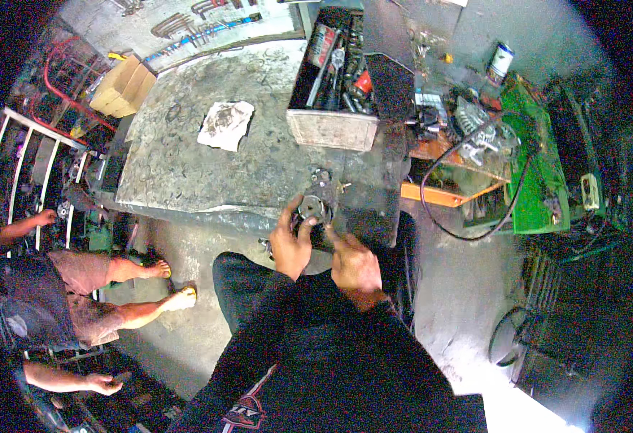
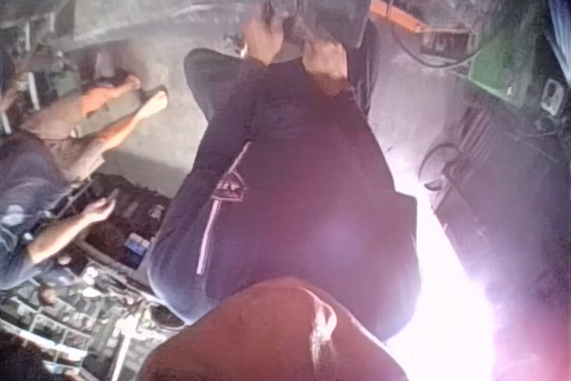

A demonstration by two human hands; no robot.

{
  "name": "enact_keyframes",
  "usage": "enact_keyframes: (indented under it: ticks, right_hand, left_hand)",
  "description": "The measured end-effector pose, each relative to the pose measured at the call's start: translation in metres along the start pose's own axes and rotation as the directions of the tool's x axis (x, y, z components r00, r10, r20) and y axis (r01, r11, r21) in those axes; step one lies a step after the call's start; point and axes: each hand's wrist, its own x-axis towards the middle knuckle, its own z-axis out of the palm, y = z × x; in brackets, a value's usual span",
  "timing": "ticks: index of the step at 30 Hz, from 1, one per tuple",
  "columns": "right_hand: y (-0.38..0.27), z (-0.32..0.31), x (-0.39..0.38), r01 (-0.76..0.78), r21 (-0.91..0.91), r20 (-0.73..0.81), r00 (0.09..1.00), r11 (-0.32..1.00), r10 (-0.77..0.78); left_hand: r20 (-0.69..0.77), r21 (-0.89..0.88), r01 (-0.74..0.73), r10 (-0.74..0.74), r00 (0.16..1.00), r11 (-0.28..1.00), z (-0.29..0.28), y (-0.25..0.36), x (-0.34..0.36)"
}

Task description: The person holds a cylindrical mechanical part and uses a small tool to scrape or clean its inner surface. The person repeatedly rotates the part and continues scraping the interior while seated at a workbench.

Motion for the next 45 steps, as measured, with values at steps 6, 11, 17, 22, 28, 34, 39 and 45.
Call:
enact_keyframes:
  ticks: [6,11,17,22,28,34,39,45]
  right_hand:
    - [-0.011,0.004,0.033,-0.102,-0.02,0.1,0.99,0.995,0.103]
    - [-0.012,0.006,0.024,-0.084,-0.011,0.039,0.996,0.996,0.085]
    - [-0.01,-0.001,0.005,-0.052,-0.005,0.039,0.998,0.999,0.052]
    - [-0.005,0.017,0.038,-0.045,-0.007,0.019,0.999,0.999,0.045]
    - [-0.009,0.003,0.015,-0.083,-0.099,0.095,0.991,0.992,0.093]
    - [-0.008,0.004,0.017,-0.006,-0.073,0.031,0.999,0.997,0.009]
    - [-0.01,0.015,0.041,-0.118,-0.006,0.048,0.992,0.993,0.118]
    - [-0.008,0.004,0.012,-0.077,0.008,0.033,0.997,0.997,0.077]
  left_hand:
    - [0.133,-0.024,0.256,-0.251,0.959,0.966,-0.01,0.018,-0.001]
    - [0.053,-0.047,0.108,-0.106,0.993,0.993,-0.003,0.009,-0.002]
    - [0.046,-0.043,0.129,-0.127,0.991,0.991,-0.006,0.015,-0.004]
    - [0.098,-0.041,0.224,-0.22,0.971,0.974,-0.007,0.017,0.001]
    - [0.109,-0.01,0.214,-0.211,0.971,0.977,-0.006,0.014,0.001]
    - [0.109,-0.047,0.196,-0.19,0.976,0.98,-0.01,0.015,0.001]
    - [0.173,-0.108,0.319,-0.299,0.939,0.941,-0.01,0.022,0.006]
    - [0.077,-0.031,0.163,-0.16,0.984,0.986,-0.005,0.009,0.003]
